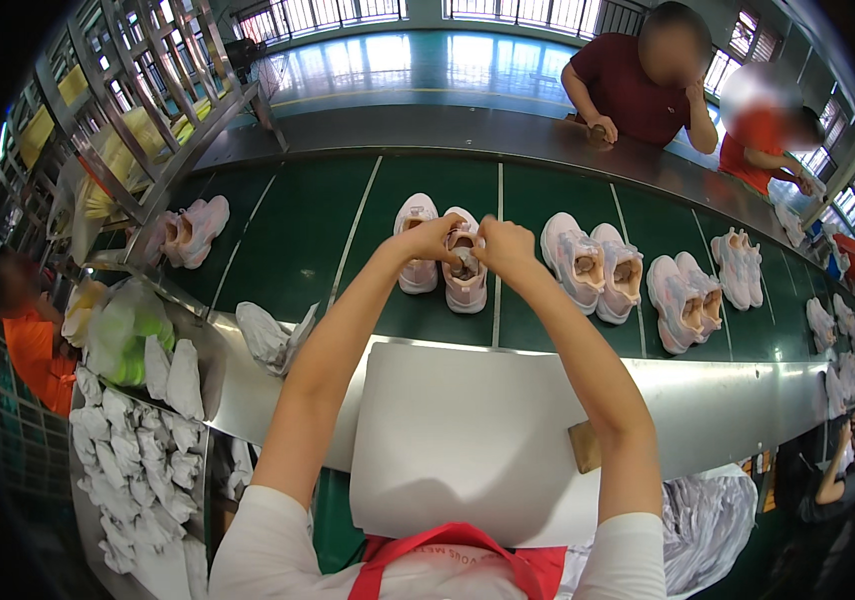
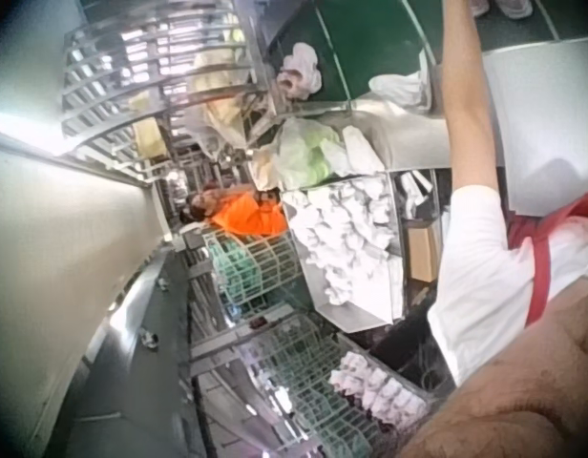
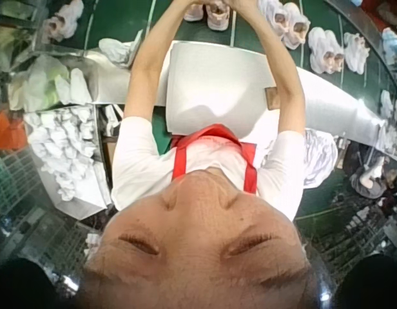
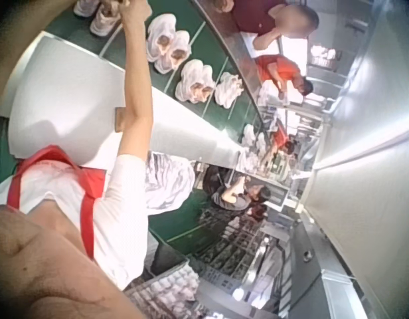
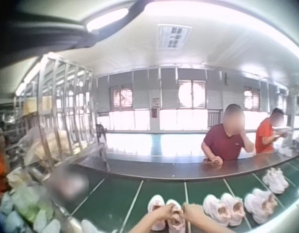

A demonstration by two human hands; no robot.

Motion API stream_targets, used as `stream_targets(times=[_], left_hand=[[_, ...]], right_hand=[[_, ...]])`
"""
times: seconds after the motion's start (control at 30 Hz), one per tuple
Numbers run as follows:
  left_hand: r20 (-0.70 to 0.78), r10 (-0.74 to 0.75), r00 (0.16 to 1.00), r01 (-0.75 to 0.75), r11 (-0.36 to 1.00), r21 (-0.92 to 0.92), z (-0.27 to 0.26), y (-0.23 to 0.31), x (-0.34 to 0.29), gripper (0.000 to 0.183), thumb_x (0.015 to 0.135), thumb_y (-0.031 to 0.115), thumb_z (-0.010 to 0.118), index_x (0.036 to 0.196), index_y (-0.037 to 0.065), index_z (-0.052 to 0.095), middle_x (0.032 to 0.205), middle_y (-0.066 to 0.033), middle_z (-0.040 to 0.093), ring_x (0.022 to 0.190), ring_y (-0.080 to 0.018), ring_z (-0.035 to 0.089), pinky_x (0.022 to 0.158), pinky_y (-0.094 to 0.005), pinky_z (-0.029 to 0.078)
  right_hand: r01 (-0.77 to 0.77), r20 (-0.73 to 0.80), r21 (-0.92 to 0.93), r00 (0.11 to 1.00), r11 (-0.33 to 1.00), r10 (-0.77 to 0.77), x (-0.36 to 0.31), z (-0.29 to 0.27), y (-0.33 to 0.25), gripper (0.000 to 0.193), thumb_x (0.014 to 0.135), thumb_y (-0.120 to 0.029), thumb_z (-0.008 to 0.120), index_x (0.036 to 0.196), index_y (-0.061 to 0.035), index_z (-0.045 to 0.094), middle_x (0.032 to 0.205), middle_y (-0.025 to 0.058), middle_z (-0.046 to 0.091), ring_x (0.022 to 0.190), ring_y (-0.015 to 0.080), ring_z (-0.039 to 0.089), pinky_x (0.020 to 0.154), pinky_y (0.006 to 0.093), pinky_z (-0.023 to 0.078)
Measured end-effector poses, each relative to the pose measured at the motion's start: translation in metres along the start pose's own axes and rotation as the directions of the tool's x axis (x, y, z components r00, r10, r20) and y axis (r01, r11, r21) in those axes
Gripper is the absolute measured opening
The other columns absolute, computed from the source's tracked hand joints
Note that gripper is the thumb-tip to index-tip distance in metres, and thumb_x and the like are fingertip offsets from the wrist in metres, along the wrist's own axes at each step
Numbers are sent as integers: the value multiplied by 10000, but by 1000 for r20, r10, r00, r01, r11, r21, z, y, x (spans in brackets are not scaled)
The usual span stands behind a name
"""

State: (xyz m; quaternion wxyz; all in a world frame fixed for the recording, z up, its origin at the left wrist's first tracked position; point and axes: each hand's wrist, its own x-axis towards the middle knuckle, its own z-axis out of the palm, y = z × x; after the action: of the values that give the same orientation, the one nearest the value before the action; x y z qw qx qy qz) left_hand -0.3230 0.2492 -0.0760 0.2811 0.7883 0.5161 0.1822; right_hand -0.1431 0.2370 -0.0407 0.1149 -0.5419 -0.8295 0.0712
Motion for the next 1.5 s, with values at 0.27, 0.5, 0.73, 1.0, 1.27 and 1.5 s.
stream_targets(times=[0.27, 0.5, 0.73, 1.0, 1.27, 1.5], left_hand=[[-615, 21, 789, 74, 989, 128, 75, 16, 40, 149, 759, 97, 586, 897, 44, 567, 919, -157, 616, 868, -322, 608, 723, -418, 483], [-729, 162, 665, 154, 925, 346, 25, 72, -50, 435, 687, 188, 689, 1069, 45, 537, 1022, -143, 579, 995, -304, 554, 898, -421, 390], [-820, -566, 83, 637, 663, -392, -35, -31, -301, 949, 765, 455, 654, 1358, -112, 177, 1263, -360, 387, 1180, -456, 410, 976, -445, 365], [-653, -661, 369, -23, 696, -718, 30, -24, -270, 773, 810, 210, 650, 1370, -48, 183, 1311, -221, 391, 1209, -289, 410, 1003, -335, 336], [-678, -276, 682, -417, 614, -670, 35, 92, -237, 721, 936, 475, 308, 1430, 16, 55, 1458, -178, 149, 1336, -275, 230, 1084, -374, 203], [-409, -411, 815, -235, 412, -880, 7, 85, -226, 464, 814, 220, 689, 1162, -14, 490, 1042, -101, 587, 921, -144, 566, 790, -260, 467]], right_hand=[[-82, -286, 72, 953, 994, 99, 24, 87, 19, 238, 898, -252, 391, 1042, -97, 500, 896, 167, 633, 758, 362, 631, 631, 465, 492], [181, -186, 13, 967, 983, -176, -5, 51, 33, 382, 791, -143, 606, 1150, -93, 485, 1016, 116, 590, 832, 312, 623, 687, 402, 501], [39, 135, 652, 977, 757, -166, -102, -27, -52, 346, 841, -137, 595, 1155, -14, 515, 979, 140, 611, 820, 163, 628, 648, 285, 508], [-263, 452, 869, 767, 420, -455, -130, 22, -150, 541, 939, -328, 484, 1343, 7, 354, 1182, 135, 521, 1045, 178, 537, 831, 269, 458], [176, -115, 842, 982, 510, -150, -132, -2, -156, 424, 861, -289, 597, 1133, 13, 475, 1011, 145, 598, 897, 213, 573, 783, 324, 444], [-97, 216, 902, 946, 421, -243, -128, -37, -111, 429, 828, -244, 635, 1151, 10, 510, 965, 129, 614, 834, 210, 593, 748, 289, 465]])
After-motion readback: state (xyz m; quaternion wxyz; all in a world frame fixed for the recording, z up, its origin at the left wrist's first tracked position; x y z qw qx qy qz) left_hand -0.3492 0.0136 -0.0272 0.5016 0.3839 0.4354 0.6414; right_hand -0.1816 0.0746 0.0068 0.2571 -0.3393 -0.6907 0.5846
